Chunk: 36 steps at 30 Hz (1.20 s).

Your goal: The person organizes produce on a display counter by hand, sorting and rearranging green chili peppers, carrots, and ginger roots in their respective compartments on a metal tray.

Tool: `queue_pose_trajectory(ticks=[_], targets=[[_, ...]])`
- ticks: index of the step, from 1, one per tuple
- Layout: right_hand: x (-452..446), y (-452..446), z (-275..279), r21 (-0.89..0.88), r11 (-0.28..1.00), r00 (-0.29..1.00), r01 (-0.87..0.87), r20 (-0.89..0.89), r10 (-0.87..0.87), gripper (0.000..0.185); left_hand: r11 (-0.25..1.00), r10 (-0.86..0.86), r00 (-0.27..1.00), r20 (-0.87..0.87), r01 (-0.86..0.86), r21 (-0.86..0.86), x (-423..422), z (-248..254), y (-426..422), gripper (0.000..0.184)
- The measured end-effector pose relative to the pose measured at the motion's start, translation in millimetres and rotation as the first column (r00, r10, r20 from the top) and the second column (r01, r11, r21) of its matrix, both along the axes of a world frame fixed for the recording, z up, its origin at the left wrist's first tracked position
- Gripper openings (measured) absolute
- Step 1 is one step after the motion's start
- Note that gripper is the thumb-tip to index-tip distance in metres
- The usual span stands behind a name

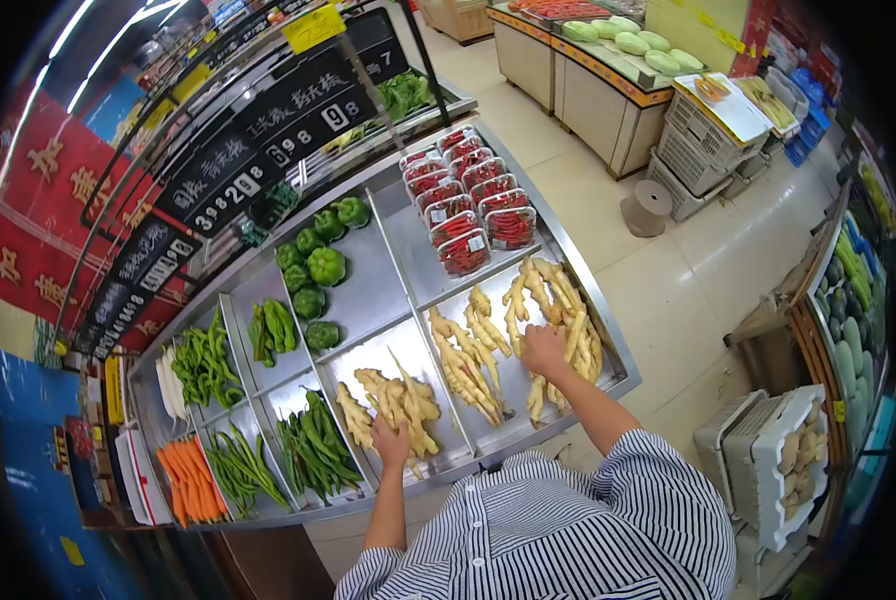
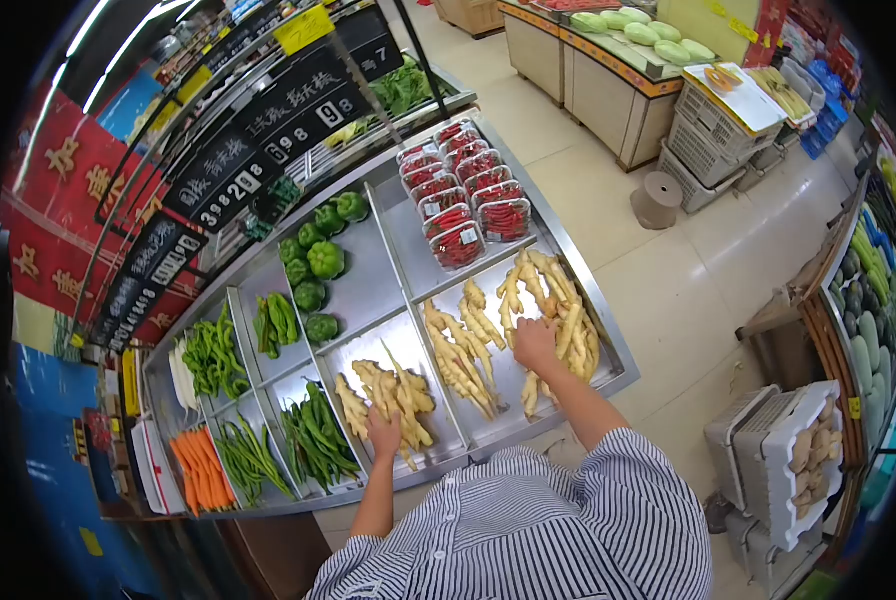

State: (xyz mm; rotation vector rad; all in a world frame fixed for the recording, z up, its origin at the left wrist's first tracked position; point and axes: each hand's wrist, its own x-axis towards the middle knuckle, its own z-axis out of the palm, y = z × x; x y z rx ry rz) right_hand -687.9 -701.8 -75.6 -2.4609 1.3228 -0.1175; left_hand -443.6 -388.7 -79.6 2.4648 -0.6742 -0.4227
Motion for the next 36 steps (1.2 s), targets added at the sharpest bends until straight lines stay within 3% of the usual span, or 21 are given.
queue_pose_trajectory(ticks=[3,6,12,15,20,23,25,27,31,36], targets=[[-15,4,34,0.151,0.988,0.989,0.043,0.131,-0.063,0.040,0.995,0.004,1.000,-0.012,-0.005,-0.100,0,-9,4,0.072],[-40,10,42,-0.064,0.995,0.887,0.074,0.461,-0.037,0.047,0.993,0.014,1.000,-0.027,-0.017,-0.113,-3,-8,4,0.072],[-60,33,116,-0.043,0.975,0.815,0.220,0.557,-0.159,0.048,0.996,0.010,0.999,-0.033,-0.013,-0.090,-5,-10,6,0.070],[-46,42,143,0.210,0.950,0.688,0.230,0.655,-0.312,0.046,0.997,0.020,0.998,-0.062,-0.025,-0.075,-3,-8,6,0.070],[30,69,172,0.395,0.916,0.632,-0.079,0.730,-0.260,0.050,0.999,0.025,0.996,-0.081,-0.028,-0.041,-2,8,14,0.072],[93,94,166,0.335,0.912,0.822,-0.238,0.569,0.005,0.052,0.989,-0.011,1.000,0.014,0.013,-0.145,-1,-19,33,0.074],[140,112,148,0.189,0.917,0.826,-0.352,0.524,0.208,0.054,0.983,-0.028,0.999,-0.043,0.020,-0.184,-4,4,51,0.069],[187,133,137,0.345,0.844,0.843,-0.410,0.496,0.208,0.055,0.964,-0.048,0.996,-0.079,0.026,-0.265,-10,13,74,0.065],[271,166,85,0.349,0.798,0.860,-0.491,0.344,0.377,0.051,0.939,0.101,0.990,-0.096,-0.127,-0.320,-31,13,137,0.061],[338,197,23,0.347,0.792,0.861,-0.502,0.115,0.495,0.051,0.834,0.411,0.829,-0.380,-0.510,-0.210,-65,25,216,0.059]])
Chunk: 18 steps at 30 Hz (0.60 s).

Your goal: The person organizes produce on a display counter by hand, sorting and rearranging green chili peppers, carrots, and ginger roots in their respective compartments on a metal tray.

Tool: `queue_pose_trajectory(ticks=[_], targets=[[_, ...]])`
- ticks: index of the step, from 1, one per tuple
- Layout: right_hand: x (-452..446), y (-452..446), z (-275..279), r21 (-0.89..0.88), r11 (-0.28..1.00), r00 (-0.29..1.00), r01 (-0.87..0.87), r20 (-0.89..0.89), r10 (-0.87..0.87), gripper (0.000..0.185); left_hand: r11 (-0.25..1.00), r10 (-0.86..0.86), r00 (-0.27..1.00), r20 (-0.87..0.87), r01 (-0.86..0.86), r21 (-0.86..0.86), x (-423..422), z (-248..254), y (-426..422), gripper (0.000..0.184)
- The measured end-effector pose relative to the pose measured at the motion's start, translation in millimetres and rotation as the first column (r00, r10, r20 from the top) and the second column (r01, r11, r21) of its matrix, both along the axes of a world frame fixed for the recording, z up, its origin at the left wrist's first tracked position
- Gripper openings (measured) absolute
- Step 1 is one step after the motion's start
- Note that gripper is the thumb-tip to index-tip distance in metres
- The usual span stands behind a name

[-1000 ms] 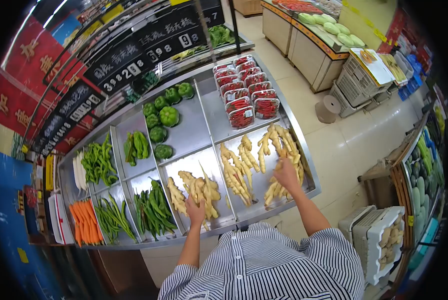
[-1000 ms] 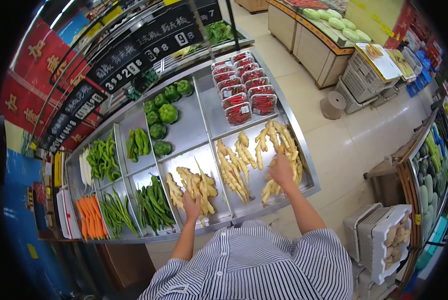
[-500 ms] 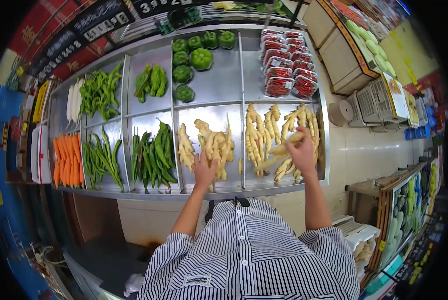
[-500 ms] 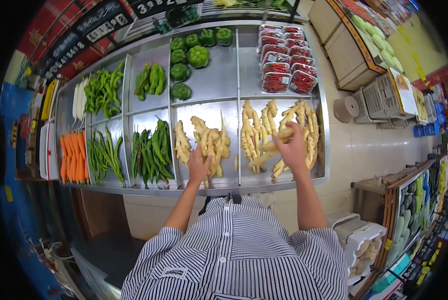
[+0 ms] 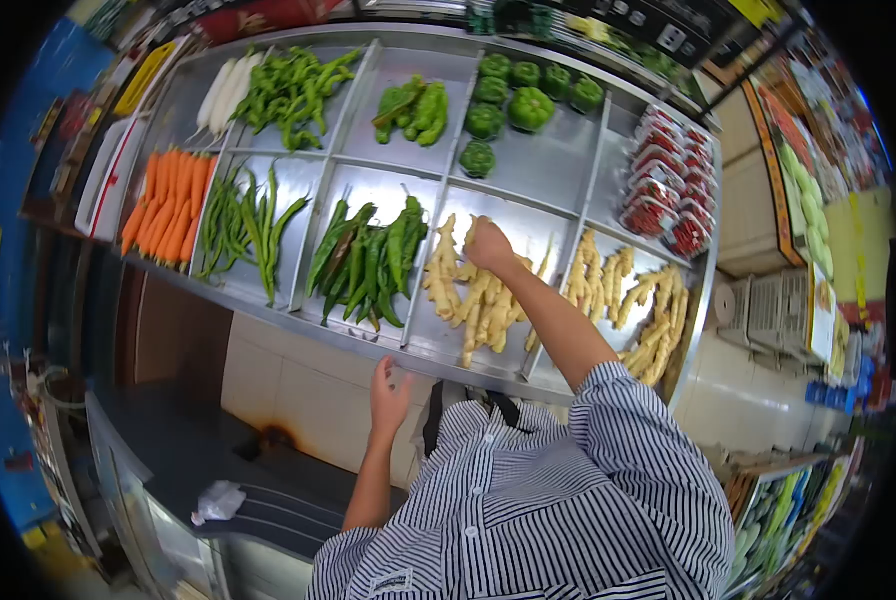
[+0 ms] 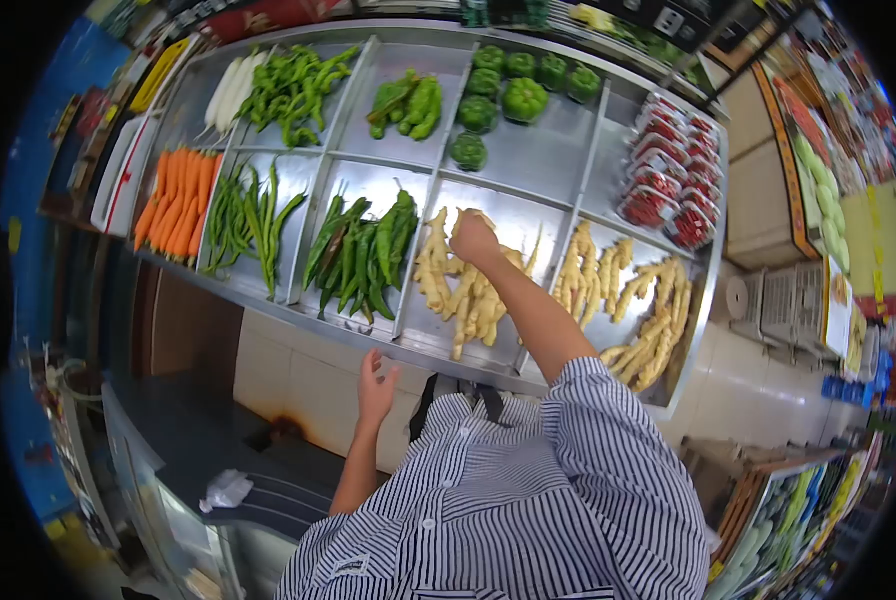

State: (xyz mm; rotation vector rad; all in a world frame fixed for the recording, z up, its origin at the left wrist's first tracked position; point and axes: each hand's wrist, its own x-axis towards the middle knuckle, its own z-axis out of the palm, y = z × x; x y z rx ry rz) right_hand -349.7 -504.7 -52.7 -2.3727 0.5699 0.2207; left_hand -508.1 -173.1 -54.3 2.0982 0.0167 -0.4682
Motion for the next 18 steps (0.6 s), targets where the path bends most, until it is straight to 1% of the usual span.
queue_pose_trajectory(ticks=[1,2,4,5,6,9,10,11,13,14,16,17,18], targets=[[11,0,-2,-0.026,0.999,0.998,-0.020,-0.065,0.018,0.052,0.998,0.066,0.997,-0.039,-0.067,-0.010,-6,-1,10,0.058],[16,3,-5,-0.074,0.995,0.992,-0.064,-0.115,0.055,0.047,0.992,0.122,0.992,-0.038,-0.122,-0.013,-13,-2,18,0.056],[24,7,-11,-0.099,0.995,0.990,0.004,-0.142,-0.018,0.045,0.976,0.217,0.976,-0.034,-0.217,-0.016,-25,-3,32,0.051],[25,10,-16,-0.112,0.993,0.986,0.046,-0.157,-0.063,0.044,0.976,0.220,0.975,-0.033,-0.220,-0.005,-29,-4,37,0.050],[25,12,-16,-0.132,0.990,0.983,0.046,-0.169,-0.068,0.041,0.976,0.219,0.975,-0.033,-0.219,0.003,-33,-4,37,0.049],[18,20,-14,-0.192,0.981,0.987,-0.010,-0.157,-0.021,0.039,0.984,0.178,0.980,-0.086,-0.180,-0.008,-39,-5,25,0.045],[12,20,-10,-0.154,0.988,0.990,-0.034,-0.141,0.012,0.044,0.988,0.151,0.982,-0.110,-0.154,-0.019,-38,-3,17,0.044],[4,18,-6,-0.144,0.988,0.996,-0.047,-0.075,0.037,0.046,0.995,0.093,0.991,-0.096,-0.095,-0.012,-37,-2,6,0.042],[-19,7,4,-0.136,0.989,0.996,-0.061,0.061,0.069,0.052,0.999,-0.038,0.997,-0.065,0.038,-0.001,-29,9,-27,0.037],[-36,-1,8,-0.135,0.990,0.983,-0.032,0.175,0.055,0.054,0.995,-0.103,0.993,-0.051,0.103,-0.011,-26,17,-46,0.037],[-75,-33,28,-0.021,0.998,0.986,-0.052,0.159,0.055,0.051,0.969,-0.244,0.970,-0.020,0.243,-0.035,-18,33,-86,0.036],[-99,-52,40,0.032,0.998,0.987,-0.062,0.151,0.056,0.050,0.941,-0.338,0.941,0.003,0.338,-0.025,-14,33,-105,0.036],[-126,-71,52,0.093,0.996,0.992,-0.005,0.129,-0.007,0.049,0.904,-0.427,0.904,0.026,0.427,-0.015,-12,32,-126,0.037]])
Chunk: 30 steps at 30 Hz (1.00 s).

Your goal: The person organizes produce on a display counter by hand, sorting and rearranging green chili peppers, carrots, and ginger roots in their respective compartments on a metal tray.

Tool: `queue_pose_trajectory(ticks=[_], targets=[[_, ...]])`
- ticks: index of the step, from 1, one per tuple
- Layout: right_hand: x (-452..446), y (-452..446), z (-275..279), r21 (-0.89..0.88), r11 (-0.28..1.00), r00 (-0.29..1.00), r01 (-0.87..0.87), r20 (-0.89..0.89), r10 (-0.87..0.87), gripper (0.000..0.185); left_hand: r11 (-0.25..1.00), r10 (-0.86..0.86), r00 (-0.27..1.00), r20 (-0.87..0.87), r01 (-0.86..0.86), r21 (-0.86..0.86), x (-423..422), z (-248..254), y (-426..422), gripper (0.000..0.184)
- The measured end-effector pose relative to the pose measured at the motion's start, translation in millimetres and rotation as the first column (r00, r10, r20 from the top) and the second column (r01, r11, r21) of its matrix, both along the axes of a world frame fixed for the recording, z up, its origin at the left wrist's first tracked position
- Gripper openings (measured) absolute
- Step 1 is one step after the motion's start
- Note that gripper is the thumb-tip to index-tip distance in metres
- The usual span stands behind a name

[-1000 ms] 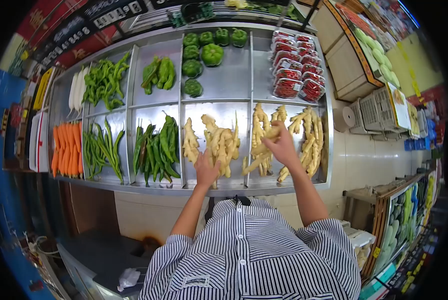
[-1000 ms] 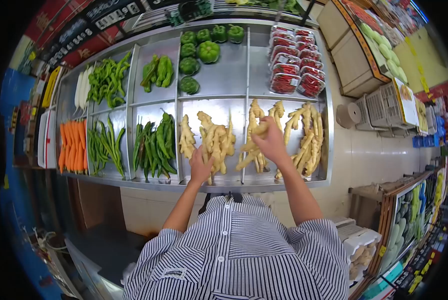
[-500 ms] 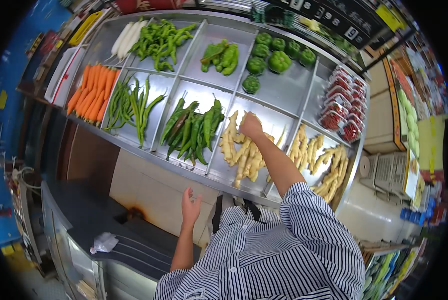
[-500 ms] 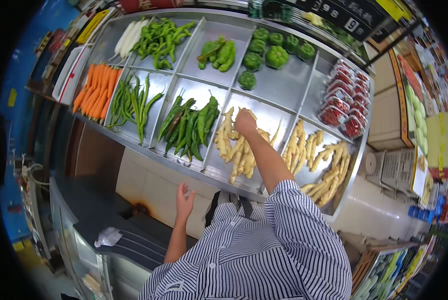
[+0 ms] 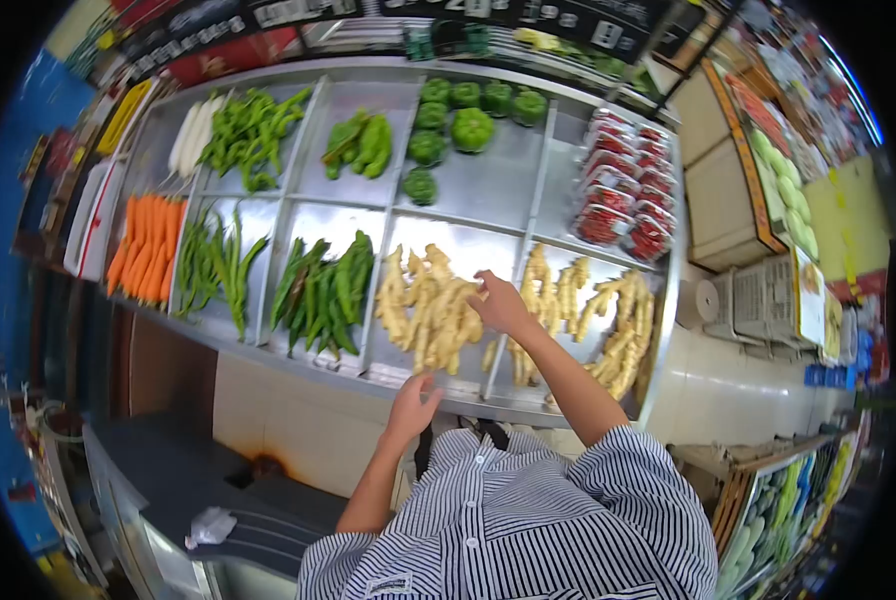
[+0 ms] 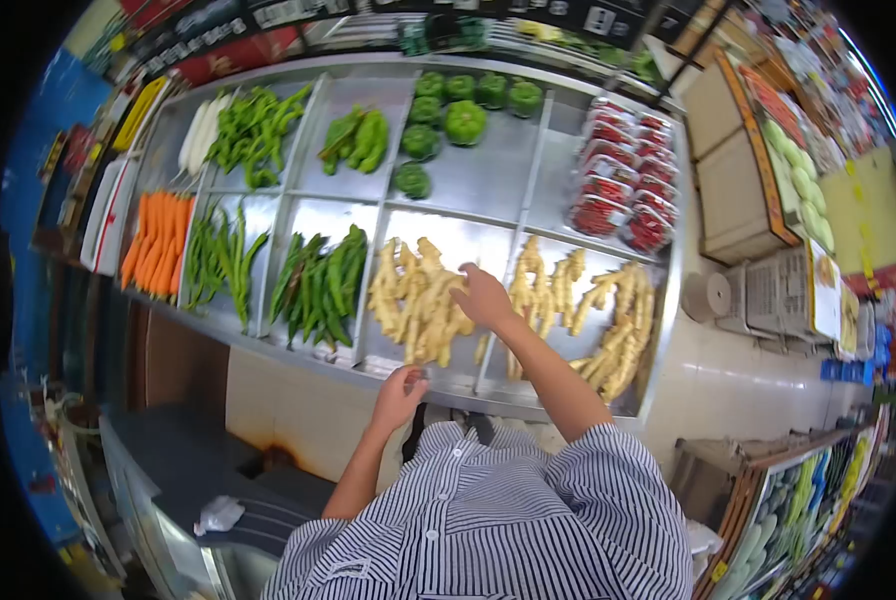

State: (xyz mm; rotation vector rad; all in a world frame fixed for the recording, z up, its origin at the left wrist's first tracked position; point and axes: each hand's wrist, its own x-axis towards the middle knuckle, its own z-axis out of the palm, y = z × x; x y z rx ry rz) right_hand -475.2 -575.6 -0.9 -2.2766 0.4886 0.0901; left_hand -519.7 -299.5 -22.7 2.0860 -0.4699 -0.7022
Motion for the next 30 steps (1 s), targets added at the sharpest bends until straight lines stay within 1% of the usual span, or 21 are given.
queue_pose_trajectory(ticks=[1,2,3,5,6,7,9,11,12,15,17,18,21,24,27,29,30], targets=[[-31,-19,8,0.062,0.996,0.998,0.058,-0.023,-0.056,0.047,0.995,-0.098,0.995,0.026,0.098,0.002,1,-1,-21,0.038],[-65,-39,9,0.109,0.986,0.992,0.124,-0.021,-0.123,0.046,0.987,-0.162,0.987,-0.018,0.161,-0.021,2,0,-44,0.042],[-103,-57,10,0.158,0.969,0.982,0.191,-0.019,-0.190,0.045,0.972,-0.234,0.972,0.023,0.234,0.000,2,1,-70,0.042],[-181,-86,11,0.091,0.928,0.932,0.362,-0.056,-0.358,0.040,0.928,-0.373,0.922,0.102,0.369,0.052,-2,4,-119,0.043],[-220,-94,14,0.085,0.894,0.898,0.441,-0.037,-0.439,0.037,0.881,-0.473,0.871,0.135,0.469,0.065,-2,-13,-142,0.050],[-258,-99,15,0.082,0.853,0.857,0.515,-0.018,-0.516,0.034,0.851,-0.523,0.845,0.111,0.511,0.123,-4,-7,-167,0.054],[-327,-103,13,0.123,0.725,0.736,0.677,-0.090,-0.671,0.030,0.776,-0.611,0.790,0.054,0.583,0.240,-14,8,-219,0.062],[-390,-97,-2,0.144,0.610,0.624,0.779,-0.082,-0.777,0.028,0.706,-0.681,0.726,0.095,0.617,0.347,-27,-4,-262,0.070],[-415,-89,-9,0.167,0.548,0.568,0.820,-0.111,-0.816,0.027,0.668,-0.716,0.689,0.113,0.628,0.400,-35,-12,-282,0.075],[-470,-63,-22,0.250,0.357,0.405,0.900,-0.181,-0.896,0.027,0.655,-0.696,0.717,0.026,0.620,0.433,-58,-20,-331,0.081],[-480,-44,-12,0.329,0.234,0.311,0.915,-0.207,-0.928,0.026,0.644,-0.686,0.726,0.047,0.576,0.503,-72,-30,-353,0.084],[-483,-38,-5,0.345,0.214,0.311,0.914,-0.256,-0.915,0.026,0.639,-0.681,0.729,0.061,0.551,0.537,-78,-31,-363,0.085],[-498,-25,-5,0.408,0.101,0.232,0.908,-0.286,-0.930,0.025,0.642,-0.655,0.754,0.055,0.517,0.566,-98,-29,-384,0.082],[-522,-19,-13,0.370,0.041,0.161,0.928,-0.300,-0.940,0.024,0.551,-0.691,0.719,0.073,0.459,0.697,-109,-25,-397,0.064],[-545,-25,-15,0.318,-0.003,0.101,0.948,-0.309,-0.946,0.024,0.661,-0.620,0.728,0.294,0.282,0.695,-107,-55,-393,0.045],[-563,-34,-34,0.274,0.062,0.132,0.960,-0.247,-0.960,0.023,0.694,-0.658,0.637,0.400,0.308,0.651,-94,-74,-387,0.038],[-563,-42,-32,0.248,0.098,0.154,0.964,-0.216,-0.964,0.023,0.709,-0.667,0.593,0.451,0.321,0.628,-91,-75,-384,0.035]])
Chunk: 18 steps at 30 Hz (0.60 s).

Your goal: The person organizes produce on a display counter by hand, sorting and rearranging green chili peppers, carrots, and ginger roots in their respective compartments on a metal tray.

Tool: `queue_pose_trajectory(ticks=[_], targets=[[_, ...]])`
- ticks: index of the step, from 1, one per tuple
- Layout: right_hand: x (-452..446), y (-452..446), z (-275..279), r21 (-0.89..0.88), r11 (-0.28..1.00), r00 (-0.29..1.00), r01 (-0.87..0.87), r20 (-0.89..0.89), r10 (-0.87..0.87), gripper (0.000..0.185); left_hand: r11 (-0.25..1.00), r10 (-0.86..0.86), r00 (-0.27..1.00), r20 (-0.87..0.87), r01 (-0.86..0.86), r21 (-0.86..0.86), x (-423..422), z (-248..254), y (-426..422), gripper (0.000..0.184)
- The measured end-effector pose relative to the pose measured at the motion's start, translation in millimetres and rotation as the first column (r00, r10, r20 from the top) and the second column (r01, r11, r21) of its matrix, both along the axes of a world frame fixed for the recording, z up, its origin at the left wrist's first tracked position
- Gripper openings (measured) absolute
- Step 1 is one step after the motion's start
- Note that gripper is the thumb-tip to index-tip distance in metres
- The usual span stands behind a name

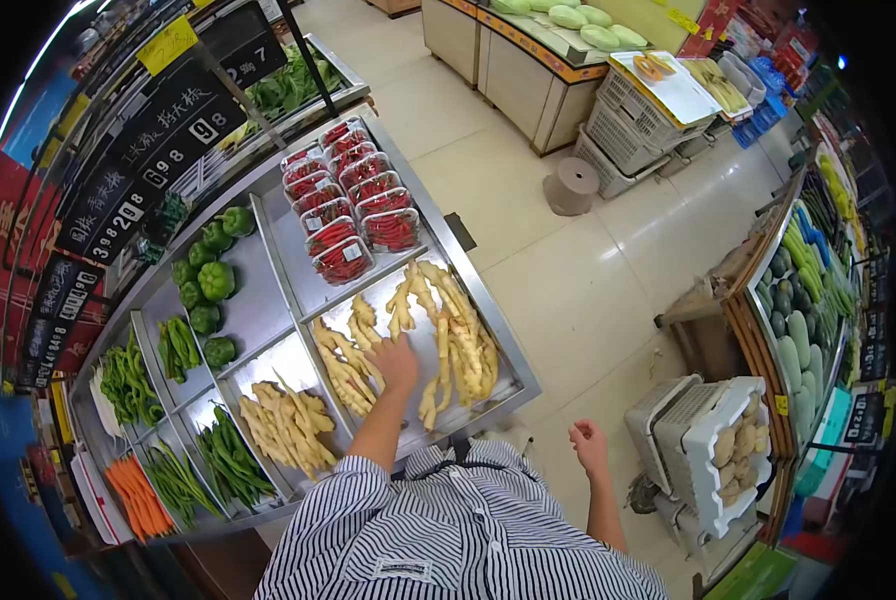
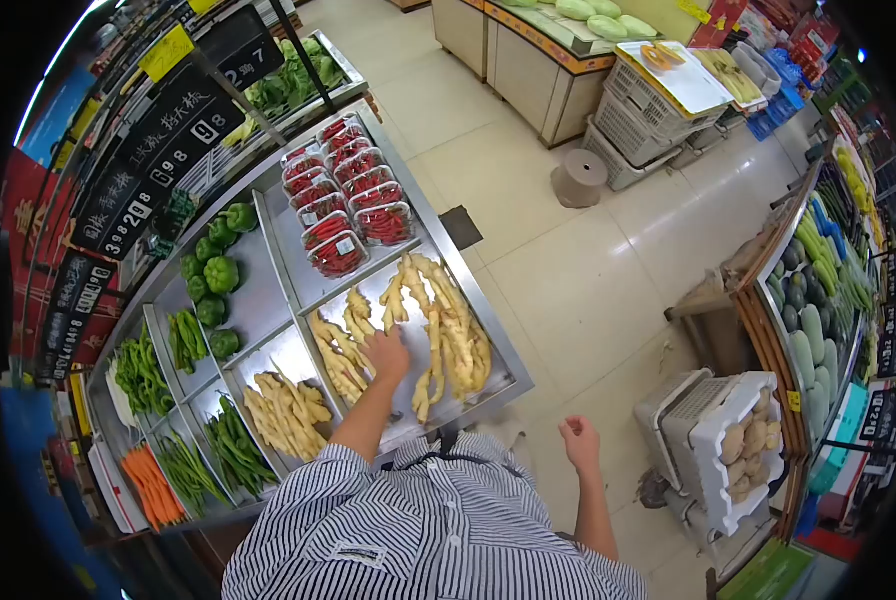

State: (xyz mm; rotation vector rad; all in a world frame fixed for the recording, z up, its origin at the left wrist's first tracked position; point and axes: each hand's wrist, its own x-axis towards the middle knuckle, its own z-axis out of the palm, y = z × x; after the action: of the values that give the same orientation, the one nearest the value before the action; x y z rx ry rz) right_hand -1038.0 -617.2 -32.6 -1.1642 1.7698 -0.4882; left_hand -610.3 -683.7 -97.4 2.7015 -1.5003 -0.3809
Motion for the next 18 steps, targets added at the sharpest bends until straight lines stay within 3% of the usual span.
queue_pose_trajectory(ticks=[3,9,12,14,16,18], targets=[[6,-31,5,-0.072,0.989,0.990,-0.130,-0.058,0.126,0.024,1.000,-0.008,1.000,0.021,0.008,0.016,8,-4,1,0.034],[81,-97,37,-0.183,0.901,0.919,-0.393,-0.066,0.388,0.026,0.964,0.204,0.840,-0.503,-0.262,-0.047,18,52,13,0.035],[146,-120,44,-0.220,0.822,0.846,-0.525,-0.026,0.533,0.026,0.982,0.009,0.950,-0.312,-0.068,-0.179,35,44,59,0.033],[197,-128,40,-0.253,0.759,0.786,-0.600,-0.005,0.619,0.025,0.989,0.037,0.920,-0.390,-0.089,-0.115,44,55,93,0.032],[248,-133,31,-0.263,0.681,0.699,-0.683,0.035,0.714,0.026,0.963,0.257,0.701,-0.666,-0.247,0.112,43,109,124,0.032],[298,-134,18,-0.255,0.585,0.582,-0.770,0.094,0.808,0.027,0.960,0.270,0.647,-0.713,-0.240,0.146,46,124,166,0.032]])
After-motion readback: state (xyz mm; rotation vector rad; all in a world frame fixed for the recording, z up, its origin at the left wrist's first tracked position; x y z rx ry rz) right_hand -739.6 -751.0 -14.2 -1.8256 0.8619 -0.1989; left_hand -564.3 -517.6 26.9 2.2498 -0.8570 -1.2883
